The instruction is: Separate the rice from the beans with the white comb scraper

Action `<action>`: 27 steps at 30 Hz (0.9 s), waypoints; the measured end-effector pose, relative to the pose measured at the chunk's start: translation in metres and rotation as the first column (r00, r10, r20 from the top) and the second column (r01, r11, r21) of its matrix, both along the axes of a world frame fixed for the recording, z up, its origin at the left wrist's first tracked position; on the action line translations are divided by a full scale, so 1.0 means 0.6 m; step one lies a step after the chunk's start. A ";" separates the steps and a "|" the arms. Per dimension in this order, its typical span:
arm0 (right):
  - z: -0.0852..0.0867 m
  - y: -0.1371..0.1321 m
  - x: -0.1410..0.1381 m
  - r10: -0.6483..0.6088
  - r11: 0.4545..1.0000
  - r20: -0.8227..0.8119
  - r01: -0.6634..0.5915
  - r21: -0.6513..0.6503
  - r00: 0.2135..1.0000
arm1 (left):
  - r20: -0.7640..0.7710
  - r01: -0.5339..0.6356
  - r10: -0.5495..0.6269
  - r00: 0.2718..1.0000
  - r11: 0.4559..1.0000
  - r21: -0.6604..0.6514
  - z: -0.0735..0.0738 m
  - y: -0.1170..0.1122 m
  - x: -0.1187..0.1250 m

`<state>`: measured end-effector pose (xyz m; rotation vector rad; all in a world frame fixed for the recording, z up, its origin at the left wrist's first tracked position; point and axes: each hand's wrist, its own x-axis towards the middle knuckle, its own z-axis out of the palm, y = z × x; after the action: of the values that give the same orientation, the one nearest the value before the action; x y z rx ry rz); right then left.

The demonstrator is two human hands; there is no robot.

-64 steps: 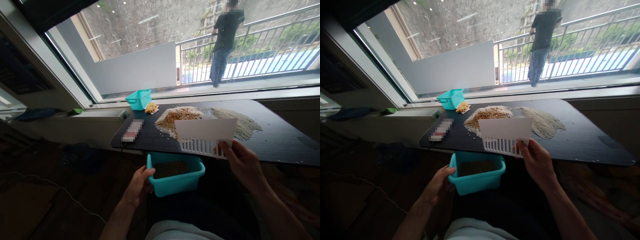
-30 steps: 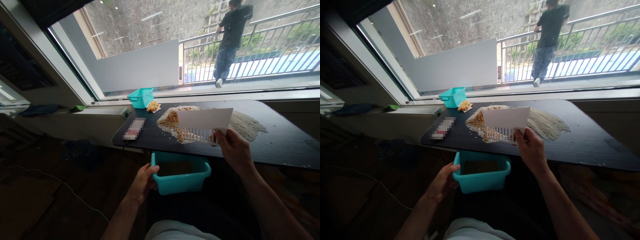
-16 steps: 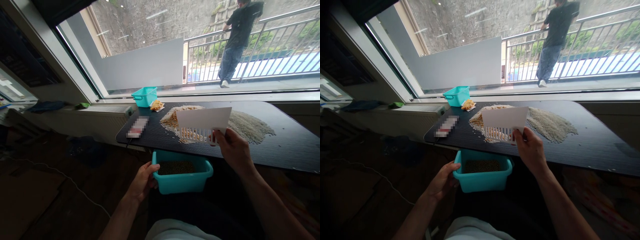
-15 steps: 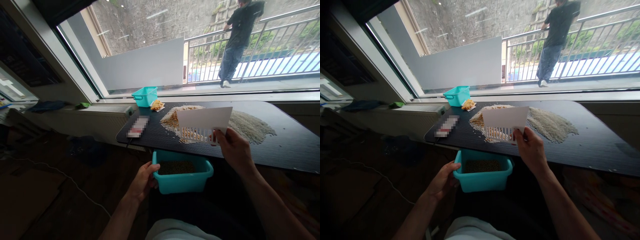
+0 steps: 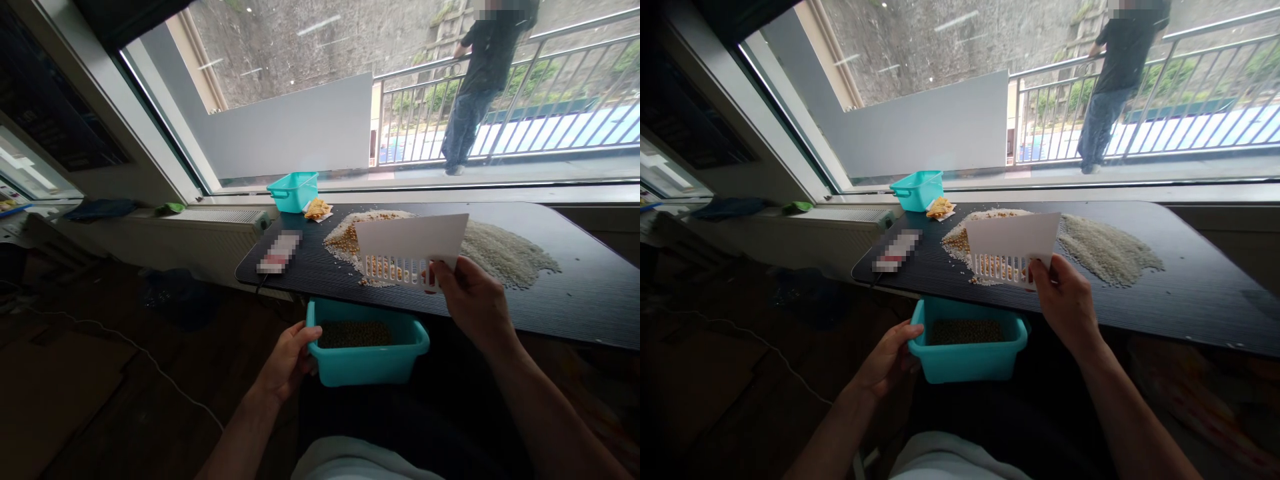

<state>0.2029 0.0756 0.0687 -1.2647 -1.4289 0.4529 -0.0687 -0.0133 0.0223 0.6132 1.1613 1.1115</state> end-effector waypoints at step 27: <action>0.007 0.002 -0.065 0.162 0.987 0.005 -0.162 -0.020 0.987 | -0.013 -0.011 0.012 1.000 1.000 0.016 0.007 -0.008 -0.034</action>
<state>0.1639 0.0766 0.0727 -1.1713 -1.5423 0.5743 -0.0888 -0.0180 0.0264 0.6279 1.1695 1.1291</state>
